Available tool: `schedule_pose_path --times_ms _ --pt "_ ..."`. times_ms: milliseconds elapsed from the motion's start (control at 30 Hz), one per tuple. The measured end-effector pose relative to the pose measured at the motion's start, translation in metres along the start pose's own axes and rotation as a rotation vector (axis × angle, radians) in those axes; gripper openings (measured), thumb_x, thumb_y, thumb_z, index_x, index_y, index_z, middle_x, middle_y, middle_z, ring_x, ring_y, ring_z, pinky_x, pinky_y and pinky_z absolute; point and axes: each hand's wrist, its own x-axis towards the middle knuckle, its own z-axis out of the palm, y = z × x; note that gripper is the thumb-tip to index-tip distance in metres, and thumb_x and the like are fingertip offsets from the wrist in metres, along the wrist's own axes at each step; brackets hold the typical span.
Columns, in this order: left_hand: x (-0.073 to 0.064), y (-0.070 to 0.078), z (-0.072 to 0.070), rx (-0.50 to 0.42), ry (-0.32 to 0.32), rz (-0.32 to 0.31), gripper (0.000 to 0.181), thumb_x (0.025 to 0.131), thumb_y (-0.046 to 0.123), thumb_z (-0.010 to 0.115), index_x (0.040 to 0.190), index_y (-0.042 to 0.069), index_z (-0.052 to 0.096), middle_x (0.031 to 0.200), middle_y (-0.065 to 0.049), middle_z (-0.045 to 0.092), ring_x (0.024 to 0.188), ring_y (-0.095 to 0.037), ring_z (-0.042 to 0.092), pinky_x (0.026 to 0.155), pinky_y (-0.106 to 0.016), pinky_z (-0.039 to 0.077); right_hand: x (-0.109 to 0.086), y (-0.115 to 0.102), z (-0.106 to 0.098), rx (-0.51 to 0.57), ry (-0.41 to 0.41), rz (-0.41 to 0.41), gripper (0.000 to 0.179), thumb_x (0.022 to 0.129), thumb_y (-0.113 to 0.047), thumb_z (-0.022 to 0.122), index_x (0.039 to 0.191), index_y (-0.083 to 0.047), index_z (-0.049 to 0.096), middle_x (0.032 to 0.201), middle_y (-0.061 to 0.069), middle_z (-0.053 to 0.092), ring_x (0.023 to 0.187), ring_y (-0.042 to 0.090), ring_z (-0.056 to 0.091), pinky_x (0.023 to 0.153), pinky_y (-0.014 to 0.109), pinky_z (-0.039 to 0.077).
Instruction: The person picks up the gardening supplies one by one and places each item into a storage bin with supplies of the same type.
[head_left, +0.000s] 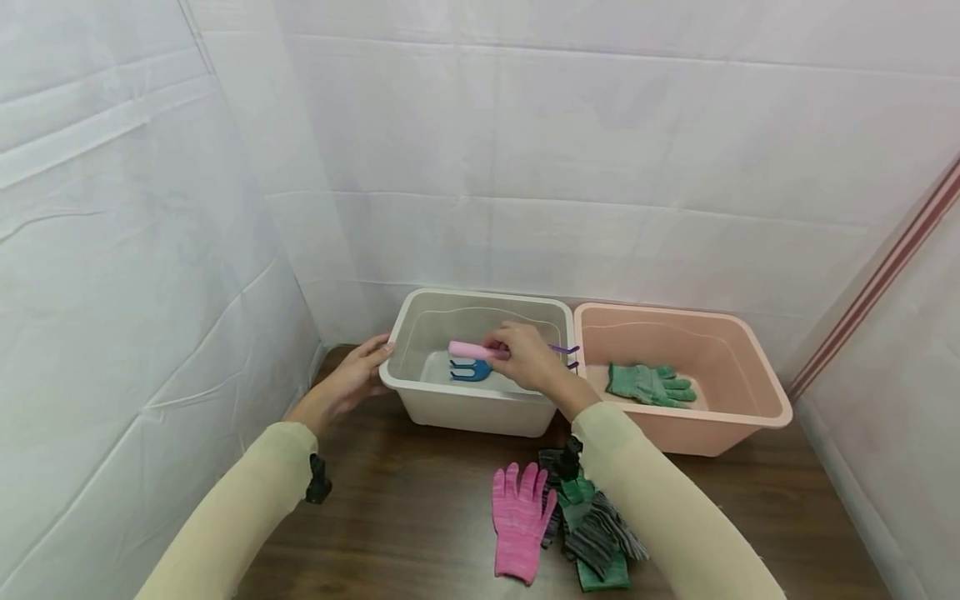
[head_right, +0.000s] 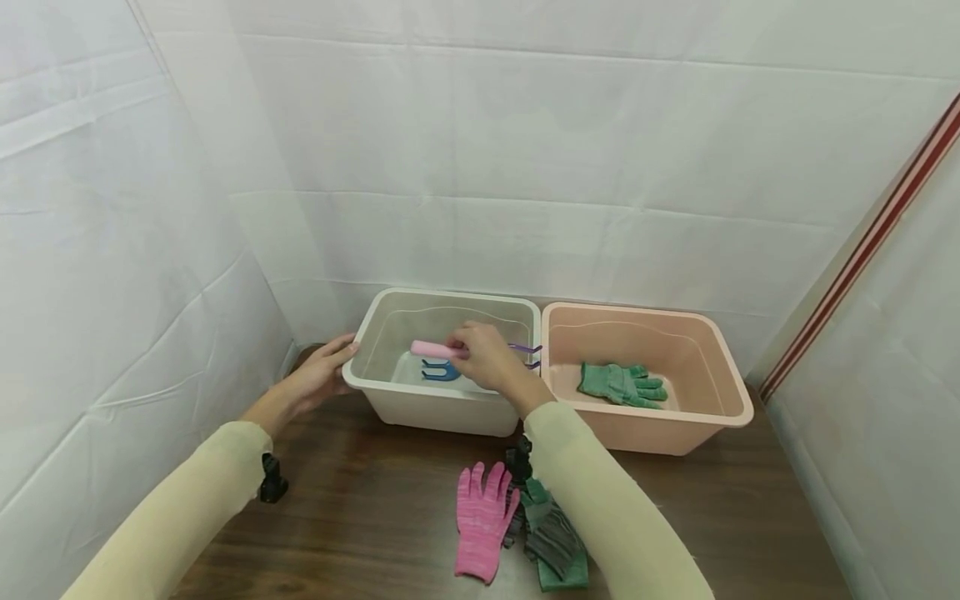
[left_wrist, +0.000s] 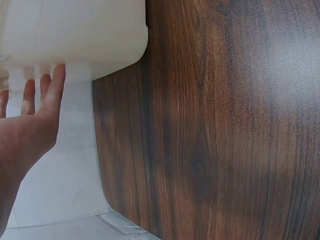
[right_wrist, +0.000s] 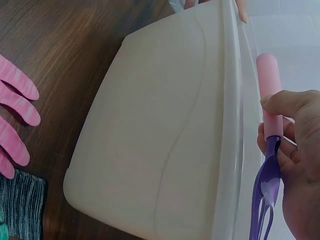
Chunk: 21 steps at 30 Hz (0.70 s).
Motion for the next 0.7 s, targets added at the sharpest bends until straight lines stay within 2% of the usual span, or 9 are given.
schedule_pose_path --times_ms 367,700 --pt "0.002 -0.004 -0.002 0.018 0.014 -0.003 0.068 0.115 0.04 0.046 0.17 0.013 0.018 0.167 -0.023 0.034 0.15 -0.045 0.039 0.116 -0.066 0.037 0.003 0.001 0.015 0.022 0.019 -0.009 0.018 0.097 -0.011 0.079 0.115 -0.007 0.079 0.105 0.005 0.068 0.092 0.019 0.062 0.084 0.035 0.057" --pt "0.002 -0.005 -0.001 -0.003 0.008 0.002 0.067 0.115 0.039 0.047 0.17 0.011 0.019 0.167 -0.025 0.033 0.15 -0.046 0.038 0.116 -0.067 0.037 0.0 0.006 0.032 0.009 0.024 -0.027 0.02 0.097 -0.008 0.078 0.116 -0.004 0.079 0.107 0.007 0.069 0.093 0.02 0.064 0.083 0.037 0.057"
